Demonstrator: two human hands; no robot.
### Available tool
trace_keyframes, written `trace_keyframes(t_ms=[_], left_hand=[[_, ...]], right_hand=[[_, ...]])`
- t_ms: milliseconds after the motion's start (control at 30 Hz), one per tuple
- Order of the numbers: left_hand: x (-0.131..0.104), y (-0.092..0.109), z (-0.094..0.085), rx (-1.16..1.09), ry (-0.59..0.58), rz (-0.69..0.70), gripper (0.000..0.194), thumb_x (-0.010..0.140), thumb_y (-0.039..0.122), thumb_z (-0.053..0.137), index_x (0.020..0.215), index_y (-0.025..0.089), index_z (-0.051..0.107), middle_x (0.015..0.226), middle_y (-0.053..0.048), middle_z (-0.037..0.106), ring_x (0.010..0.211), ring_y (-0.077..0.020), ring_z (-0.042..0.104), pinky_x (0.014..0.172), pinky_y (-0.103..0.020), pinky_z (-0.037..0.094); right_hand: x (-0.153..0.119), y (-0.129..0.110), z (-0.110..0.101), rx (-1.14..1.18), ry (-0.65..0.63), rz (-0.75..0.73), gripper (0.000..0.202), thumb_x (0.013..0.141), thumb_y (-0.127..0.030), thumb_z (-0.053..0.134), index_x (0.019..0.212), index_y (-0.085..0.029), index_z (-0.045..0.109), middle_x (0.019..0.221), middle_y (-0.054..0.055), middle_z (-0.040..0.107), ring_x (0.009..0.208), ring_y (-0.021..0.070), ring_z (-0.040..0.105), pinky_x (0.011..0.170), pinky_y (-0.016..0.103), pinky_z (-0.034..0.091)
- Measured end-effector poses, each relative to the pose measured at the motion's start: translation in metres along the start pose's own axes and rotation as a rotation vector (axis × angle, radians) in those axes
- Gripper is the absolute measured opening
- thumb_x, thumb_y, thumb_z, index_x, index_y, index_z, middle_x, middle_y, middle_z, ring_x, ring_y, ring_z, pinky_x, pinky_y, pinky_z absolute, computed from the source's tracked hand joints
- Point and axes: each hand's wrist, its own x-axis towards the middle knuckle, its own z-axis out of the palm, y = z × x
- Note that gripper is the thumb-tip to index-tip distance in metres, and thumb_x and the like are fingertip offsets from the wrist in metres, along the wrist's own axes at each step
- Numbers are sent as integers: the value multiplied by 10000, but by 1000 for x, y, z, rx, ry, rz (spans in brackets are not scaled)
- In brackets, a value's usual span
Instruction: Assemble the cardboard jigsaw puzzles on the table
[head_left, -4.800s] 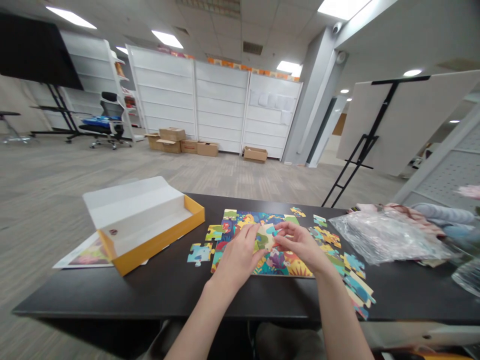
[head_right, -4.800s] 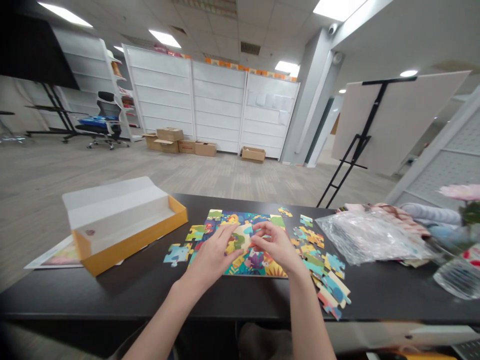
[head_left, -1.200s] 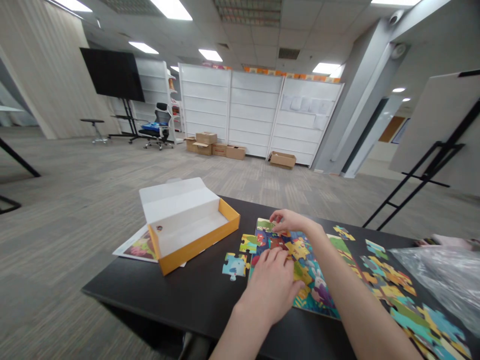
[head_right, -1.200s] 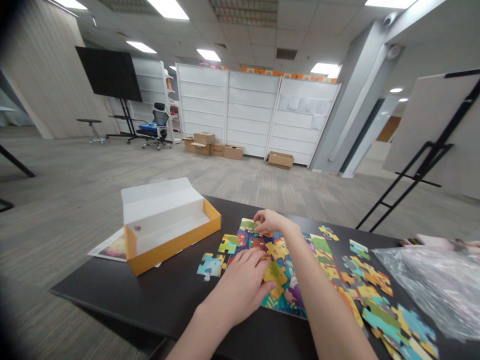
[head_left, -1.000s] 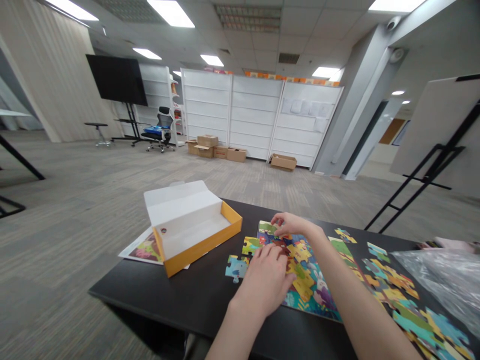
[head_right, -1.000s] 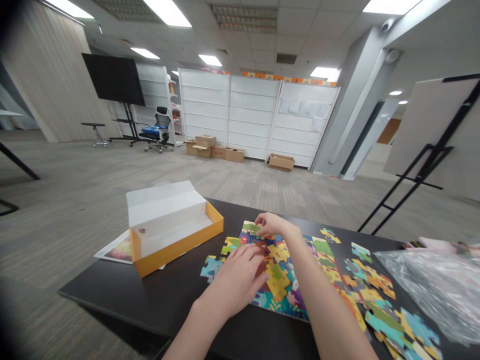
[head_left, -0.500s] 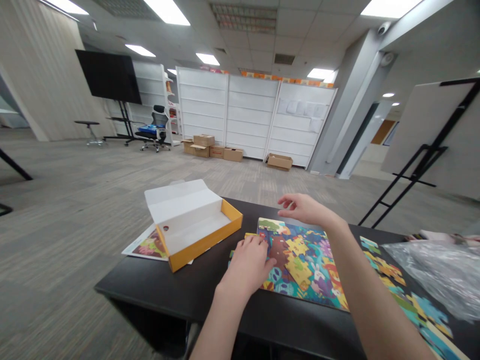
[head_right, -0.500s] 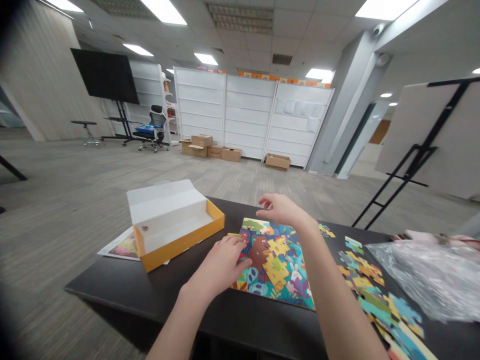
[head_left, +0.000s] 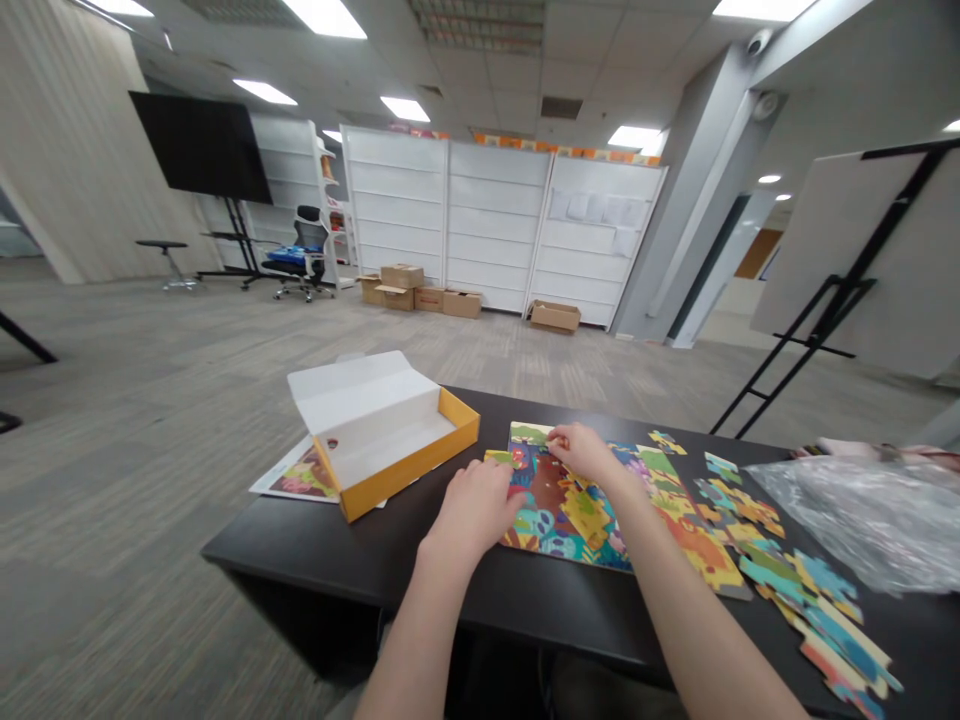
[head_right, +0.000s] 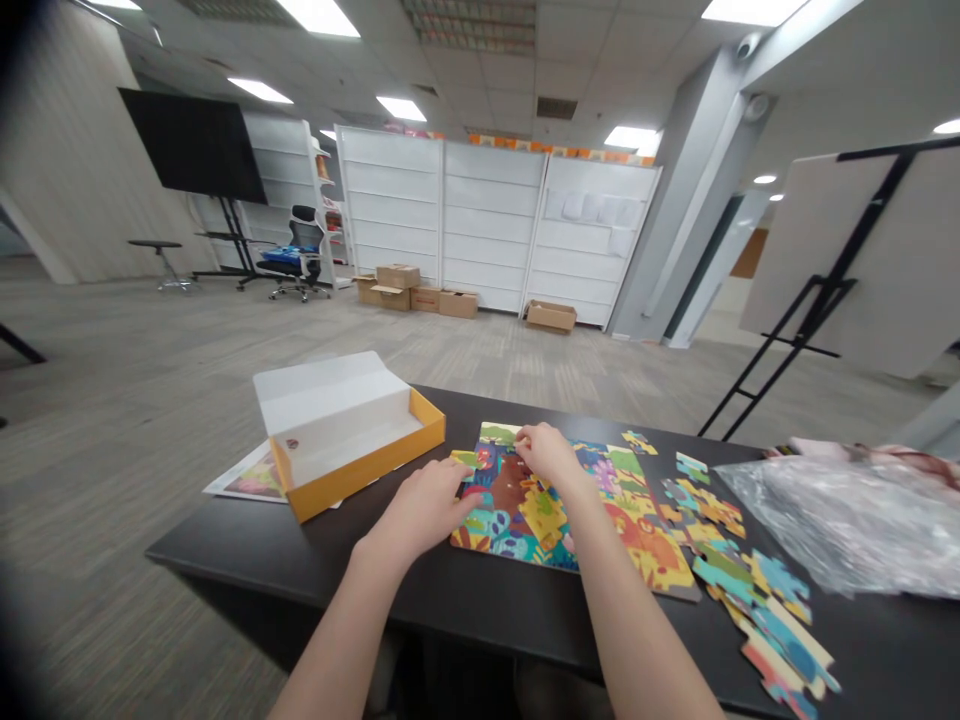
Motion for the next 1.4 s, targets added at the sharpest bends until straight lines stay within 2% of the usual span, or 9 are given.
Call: trace_keyframes(t_ms=[200,333,500,700,800,900,1067,1233,1400], left_hand=[[1,-6,0,22,18,-35,318,965,408,537,1091,168,703,1088,-142,715,1030,-316,669,844,-391,514],[2,-9,-2,38,19,-86,287,966,372,540,1110,175,692,1092,-127,718,1043,-311,673,845,-384,514],[4,-14,2,98,64,-169,258,960,299,537,1132,165,675,1120,-130,717,1066,-312,666,861,-397,520],[5,-19,9,119,70,-210,254,952,261,526,1141,164,665,1123,-131,714,1081,-312,655,879,-414,522],[7,-19,13,117,79,-204,275,951,278,529,1169,165,653,1148,-140,703,1102,-315,642,900,-426,517],[14,-21,19,93,98,-156,349,955,275,513,1271,166,611,1259,-153,668,1170,-323,607,957,-466,500],[31,-30,31,-26,39,-43,510,945,158,420,1448,207,483,1496,-134,532,1368,-296,481,1111,-507,393],[40,-42,36,-93,23,15,580,886,68,401,1434,230,504,1473,-122,552,1376,-294,478,1126,-504,372],[40,-42,29,-108,13,-24,588,893,130,486,1476,199,452,1418,-169,555,1318,-315,525,1101,-484,398]], right_hand=[[0,1,1,24,0,4,259,930,-280,572,1080,-225,777,1023,96,731,922,201,675,792,250,440],[-2,0,-1,37,-8,11,260,930,-276,574,1087,-235,777,1007,83,741,894,191,676,771,245,435],[-2,0,0,40,-9,19,261,941,-278,572,1100,-251,778,1051,90,730,913,194,677,792,249,438],[2,4,5,36,1,26,298,949,-193,533,1103,-259,779,1099,97,716,977,201,671,848,255,438],[2,4,5,42,3,33,290,947,-193,538,1084,-256,786,1084,94,722,969,202,671,844,255,440],[1,3,4,49,4,34,291,949,-192,536,1080,-257,788,1090,90,725,975,198,669,843,249,440],[-2,1,0,43,5,36,297,962,-200,521,1078,-258,788,1094,94,721,979,204,671,828,255,445],[-7,-2,-3,38,17,24,317,965,-193,504,1145,-247,760,1132,97,711,1021,208,668,855,258,451],[-15,-1,-12,47,62,20,351,958,-173,506,1245,-227,702,1240,116,676,1100,230,649,908,283,450]])
